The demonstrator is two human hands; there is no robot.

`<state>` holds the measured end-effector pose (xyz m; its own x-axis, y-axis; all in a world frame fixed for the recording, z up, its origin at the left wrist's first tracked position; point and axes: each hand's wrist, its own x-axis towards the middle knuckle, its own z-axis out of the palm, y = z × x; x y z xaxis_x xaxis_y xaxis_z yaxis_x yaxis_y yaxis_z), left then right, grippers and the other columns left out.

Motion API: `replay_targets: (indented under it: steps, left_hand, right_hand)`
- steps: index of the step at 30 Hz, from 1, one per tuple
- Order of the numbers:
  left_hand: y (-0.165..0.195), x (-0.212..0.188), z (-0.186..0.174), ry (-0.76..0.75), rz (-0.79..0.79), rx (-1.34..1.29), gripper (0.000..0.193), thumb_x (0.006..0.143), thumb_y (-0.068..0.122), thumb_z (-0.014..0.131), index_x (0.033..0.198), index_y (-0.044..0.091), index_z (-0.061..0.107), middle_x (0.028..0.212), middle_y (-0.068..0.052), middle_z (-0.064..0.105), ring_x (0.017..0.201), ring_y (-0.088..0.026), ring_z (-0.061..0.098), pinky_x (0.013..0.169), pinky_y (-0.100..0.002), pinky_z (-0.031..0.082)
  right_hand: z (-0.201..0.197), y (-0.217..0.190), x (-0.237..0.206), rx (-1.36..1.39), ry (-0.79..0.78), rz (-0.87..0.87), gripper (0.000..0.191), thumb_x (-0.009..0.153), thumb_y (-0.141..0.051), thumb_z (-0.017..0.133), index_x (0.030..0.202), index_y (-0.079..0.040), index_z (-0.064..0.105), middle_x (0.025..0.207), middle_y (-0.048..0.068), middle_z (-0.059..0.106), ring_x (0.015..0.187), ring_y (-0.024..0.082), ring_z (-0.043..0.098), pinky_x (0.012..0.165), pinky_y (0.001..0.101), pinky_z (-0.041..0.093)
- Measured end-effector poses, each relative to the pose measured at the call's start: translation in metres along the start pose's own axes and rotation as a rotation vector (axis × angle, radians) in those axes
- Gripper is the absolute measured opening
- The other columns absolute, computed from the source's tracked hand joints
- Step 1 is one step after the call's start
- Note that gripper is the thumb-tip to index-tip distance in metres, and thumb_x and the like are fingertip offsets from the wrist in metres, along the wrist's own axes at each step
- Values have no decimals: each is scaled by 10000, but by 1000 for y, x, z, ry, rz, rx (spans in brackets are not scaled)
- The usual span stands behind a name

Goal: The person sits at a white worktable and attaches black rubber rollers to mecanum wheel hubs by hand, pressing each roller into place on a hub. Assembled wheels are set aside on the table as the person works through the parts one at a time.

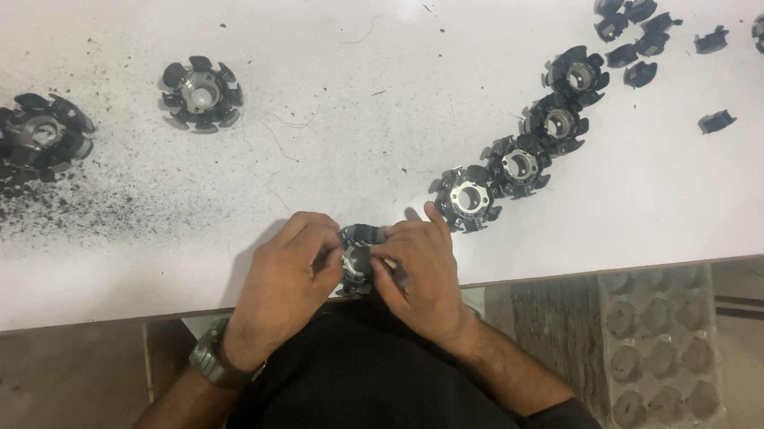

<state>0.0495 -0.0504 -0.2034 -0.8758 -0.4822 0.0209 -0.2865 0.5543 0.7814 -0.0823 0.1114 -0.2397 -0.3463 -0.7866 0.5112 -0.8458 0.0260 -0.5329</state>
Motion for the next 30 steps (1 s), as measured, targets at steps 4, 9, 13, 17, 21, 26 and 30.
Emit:
replay_targets:
  steps: [4,9,13,17,21,26,30]
  left_hand:
    - [-6,-4,0,10,-13,-53,76,864,80,706,915,53,658,1119,-49,683,811,-140,717,652,-274,610]
    - [-8,-9,1,27,28,-74,93,863,73,703,928,40,645,1128,-63,670,811,-134,717,647,-271,613]
    - [-7,-11,0,65,49,-64,89,858,70,713,911,42,648,1125,-62,679,771,-171,702,611,-301,591]
    - [-9,-15,2,95,150,-27,108,846,81,718,908,41,638,1155,-82,681,846,-233,694,682,-353,578]
    - [-12,-5,-16,-185,15,47,87,877,200,681,907,118,673,1214,7,705,845,-175,719,721,-343,580]
    - [-27,58,-92,402,96,596,545,979,507,705,1219,31,592,1133,-149,644,927,-246,636,795,-385,543]
    - [-34,110,-122,106,-547,541,934,987,706,597,1502,-44,384,1114,-221,591,840,-283,613,680,-446,603]
  right_hand:
    - [2,-2,-3,17,17,-42,245,856,-28,784,1047,-70,636,1027,71,655,1104,253,642,1219,575,307]
    - [8,-8,0,-28,44,-48,275,855,-14,790,1078,-68,638,1050,98,647,1109,273,633,1211,566,341]
    - [12,-10,4,-54,45,-49,298,841,-1,793,1086,-70,637,1043,98,649,1087,274,634,1181,573,359]
    - [12,-10,4,-76,57,-64,301,835,28,785,1075,-82,641,1030,87,656,1077,275,636,1172,555,383]
    - [4,-4,3,-107,63,-67,293,838,27,783,1065,-80,633,1031,93,656,1066,283,635,1168,544,383]
    - [-25,13,-1,-190,113,20,228,889,1,759,1059,-69,624,1040,107,656,1073,290,635,1189,561,361]
    - [-35,23,-4,-194,109,65,198,895,-10,738,1049,-62,623,1039,118,660,1100,307,632,1192,561,363]
